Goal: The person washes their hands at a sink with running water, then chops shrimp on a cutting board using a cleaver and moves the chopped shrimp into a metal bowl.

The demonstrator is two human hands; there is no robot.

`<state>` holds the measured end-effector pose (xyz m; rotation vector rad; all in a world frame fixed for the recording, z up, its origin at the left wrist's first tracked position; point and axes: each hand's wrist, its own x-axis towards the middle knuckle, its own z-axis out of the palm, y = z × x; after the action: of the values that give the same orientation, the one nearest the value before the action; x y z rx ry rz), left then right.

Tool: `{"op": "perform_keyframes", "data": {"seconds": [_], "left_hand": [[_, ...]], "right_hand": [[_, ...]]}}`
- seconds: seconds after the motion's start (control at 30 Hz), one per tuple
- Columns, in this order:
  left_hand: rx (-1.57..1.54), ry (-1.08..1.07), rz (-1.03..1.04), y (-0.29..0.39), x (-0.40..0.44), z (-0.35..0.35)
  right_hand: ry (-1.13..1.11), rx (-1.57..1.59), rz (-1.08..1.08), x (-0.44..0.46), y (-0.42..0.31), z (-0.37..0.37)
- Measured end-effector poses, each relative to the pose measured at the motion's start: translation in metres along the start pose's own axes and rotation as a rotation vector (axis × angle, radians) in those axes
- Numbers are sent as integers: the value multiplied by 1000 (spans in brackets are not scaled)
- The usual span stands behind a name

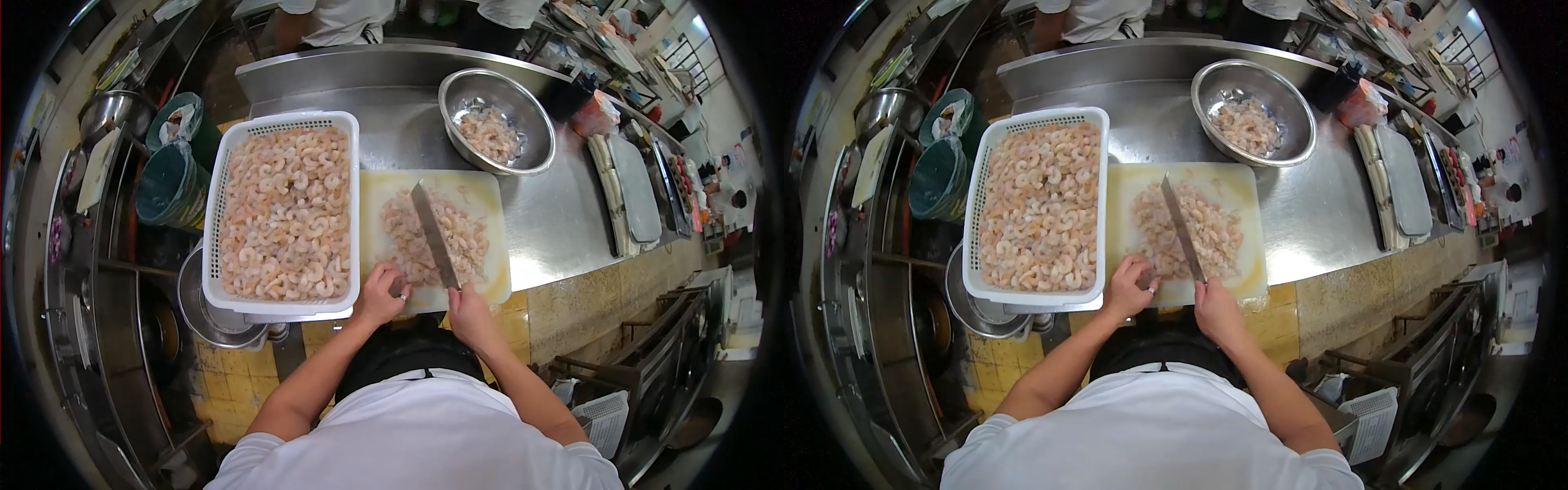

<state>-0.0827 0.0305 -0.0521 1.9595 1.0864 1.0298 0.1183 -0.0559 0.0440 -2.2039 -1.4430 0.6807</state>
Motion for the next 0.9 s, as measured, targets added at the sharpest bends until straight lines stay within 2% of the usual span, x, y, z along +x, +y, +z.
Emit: {"op": "perform_keyframes", "data": {"seconds": [0.07, 0.23, 0.47, 0.63, 0.77, 0.9], "left_hand": [[10, -27, -46, 8, 3, -4], [17, 11, 8, 4, 4, -2], [-50, -28, -78, 2, 1, -2], [35, 34, 10, 1, 3, -1], [-53, -43, -79, 5, 3, -6], [-39, -35, -68, 2, 5, -6]], "right_hand": [[-5, -27, -12, 9, 3, 5], [0, 57, -31, 7, -39, -24], [-5, -14, -81, 24, -16, 16], [-31, 57, -6, 1, -56, -23], [-39, -55, -10, 9, -22, 22], [15, -5, -32, 26, -33, 13]]}}
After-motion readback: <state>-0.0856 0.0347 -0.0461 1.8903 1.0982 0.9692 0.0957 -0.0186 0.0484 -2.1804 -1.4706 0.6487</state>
